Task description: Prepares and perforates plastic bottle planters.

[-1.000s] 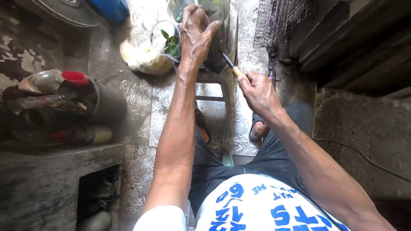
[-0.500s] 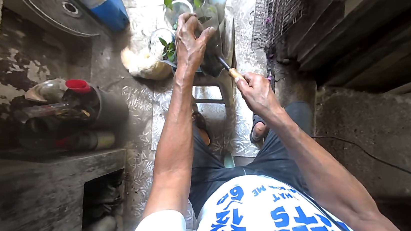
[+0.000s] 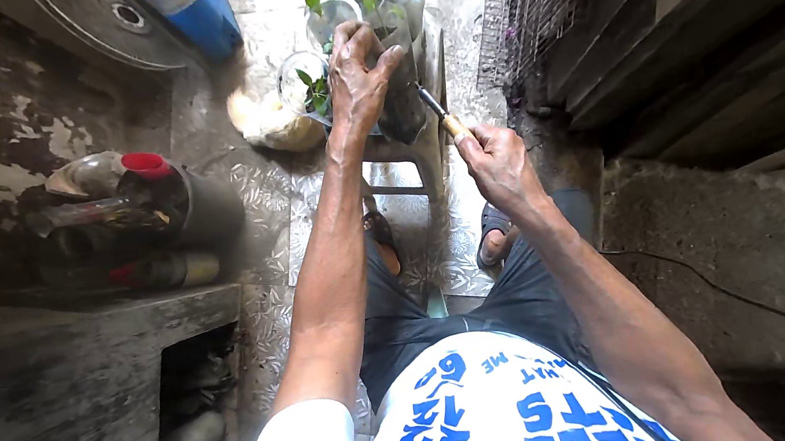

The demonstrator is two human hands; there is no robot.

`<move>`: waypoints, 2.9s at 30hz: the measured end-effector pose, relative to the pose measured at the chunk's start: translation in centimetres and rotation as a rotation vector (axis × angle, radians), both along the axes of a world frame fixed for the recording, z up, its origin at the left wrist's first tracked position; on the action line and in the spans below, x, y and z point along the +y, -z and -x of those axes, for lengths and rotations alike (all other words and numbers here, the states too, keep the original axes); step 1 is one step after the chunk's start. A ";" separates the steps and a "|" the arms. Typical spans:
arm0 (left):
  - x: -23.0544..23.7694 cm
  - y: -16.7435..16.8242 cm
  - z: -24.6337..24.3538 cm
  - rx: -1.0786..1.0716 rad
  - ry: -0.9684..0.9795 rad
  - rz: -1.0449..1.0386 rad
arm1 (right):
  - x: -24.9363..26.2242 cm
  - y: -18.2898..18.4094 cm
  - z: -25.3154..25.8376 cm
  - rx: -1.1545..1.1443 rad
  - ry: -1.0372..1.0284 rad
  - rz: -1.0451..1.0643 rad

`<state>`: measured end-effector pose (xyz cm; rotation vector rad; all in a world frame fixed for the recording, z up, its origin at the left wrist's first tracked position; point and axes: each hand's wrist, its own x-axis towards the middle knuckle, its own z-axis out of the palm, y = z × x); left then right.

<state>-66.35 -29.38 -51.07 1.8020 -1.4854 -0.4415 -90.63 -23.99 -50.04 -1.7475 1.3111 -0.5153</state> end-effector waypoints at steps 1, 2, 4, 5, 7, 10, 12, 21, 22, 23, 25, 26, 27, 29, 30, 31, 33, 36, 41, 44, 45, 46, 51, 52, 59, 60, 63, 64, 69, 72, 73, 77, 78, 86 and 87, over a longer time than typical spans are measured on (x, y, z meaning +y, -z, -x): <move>0.0 0.0 0.0 0.007 0.004 0.000 | -0.2 0.0 0.1 0.002 -0.011 0.017; 0.0 0.0 -0.1 0.011 0.008 -0.002 | -0.4 0.1 0.2 0.005 -0.023 0.033; 0.0 0.0 -0.1 0.011 0.016 0.001 | -0.8 0.1 0.4 0.013 -0.044 0.048; 0.0 0.0 -0.2 0.010 0.020 0.005 | -0.9 0.1 0.4 0.018 -0.050 0.050; 0.0 0.0 -0.2 0.004 0.025 0.001 | -1.0 -0.1 0.2 0.042 -0.043 0.056; 0.0 -0.1 -0.2 0.001 0.021 -0.001 | -0.9 -0.5 -0.5 0.085 -0.029 0.060; 0.0 -0.2 -0.1 -0.004 0.014 -0.016 | -0.9 -0.7 -0.8 0.104 -0.032 0.053; 0.1 0.0 -0.2 -0.005 0.005 -0.006 | -1.4 -0.3 -1.1 0.086 -0.024 0.014; 0.1 -0.1 -0.1 -0.009 0.002 -0.005 | -1.5 -0.3 -1.2 0.083 -0.024 0.009; 0.1 -0.1 0.0 -0.015 -0.003 -0.003 | -1.7 -0.1 -1.2 0.074 -0.024 0.004; 0.1 -0.3 0.2 -0.034 -0.015 -0.008 | -1.8 0.1 -1.0 0.048 -0.021 -0.005; 0.2 -0.4 0.4 -0.045 -0.019 -0.012 | -1.7 0.2 -0.6 0.034 -0.022 -0.013; 0.2 -0.5 0.5 -0.051 -0.022 -0.015 | -1.5 0.2 -0.1 0.023 -0.021 -0.022; 0.1 -0.5 0.4 -0.047 -0.030 -0.022 | -0.8 0.0 1.2 -0.003 -0.011 -0.040; 0.1 -0.4 0.3 -0.046 -0.037 -0.027 | -0.4 0.1 1.8 -0.013 -0.004 -0.051; 0.1 -0.3 0.4 -0.058 -0.043 -0.031 | -0.1 0.3 2.5 -0.023 0.005 -0.061; 0.3 -0.3 0.5 -0.114 -0.033 -0.009 | 0.5 0.7 3.3 -0.047 0.021 -0.065; 1.3 -1.0 -0.3 -0.215 0.040 -0.007 | 2.1 1.0 4.4 -0.091 0.043 -0.079; 1.9 -1.9 -3.5 -0.246 0.251 -0.008 | 2.2 1.5 4.6 -0.099 0.065 -0.112; 1.7 -2.0 -5.3 -0.337 0.407 0.042 | 1.8 2.0 4.6 -0.096 0.067 -0.109; 1.6 -2.2 -5.5 -0.376 0.424 0.048 | 1.6 2.2 4.6 -0.101 0.067 -0.112; 1.7 -2.4 -5.5 -0.404 0.427 0.040 | 1.5 2.4 4.6 -0.106 0.069 -0.117; 2.6 -2.7 -4.6 -0.457 0.368 0.064 | 1.5 2.8 5.1 -0.119 0.089 -0.146; 2.9 -2.7 -4.3 -0.476 0.343 0.065 | 1.5 2.8 5.1 -0.119 0.090 -0.148; 4.4 -2.2 -2.1 -0.529 0.242 0.102 | 1.9 3.1 5.3 -0.128 0.086 -0.169; 4.4 -2.2 -1.8 -0.525 0.243 0.098 | 2.0 3.1 5.4 -0.135 0.084 -0.174; 4.5 -2.0 -1.5 -0.512 0.240 0.092 | 1.9 3.2 5.7 -0.152 0.084 -0.187; 4.4 -1.8 -1.4 -0.506 0.234 0.102 | 1.9 3.2 5.7 -0.153 0.087 -0.189; 4.7 -1.5 -0.9 -0.441 0.216 0.152 | 2.0 3.4 5.6 -0.141 0.109 -0.186; 4.8 -1.3 -0.4 -0.411 0.183 0.171 | 2.1 3.4 5.3 -0.096 0.113 -0.192; 4.8 -1.2 -0.1 -0.405 0.168 0.181 | 2.2 3.3 5.3 -0.074 0.105 -0.182; 4.5 -1.1 1.1 -0.398 0.112 0.212 | 2.6 3.7 5.5 -0.005 0.072 -0.162; 4.5 -1.1 1.3 -0.404 0.101 0.211 | 2.7 4.0 5.6 -0.001 0.070 -0.164; 3.5 -1.5 2.4 -0.451 0.032 0.191 | 2.4 4.9 5.4 -0.017 0.042 -0.195; 3.2 -1.5 2.6 -0.460 0.019 0.187 | 2.4 4.9 5.3 -0.021 0.040 -0.194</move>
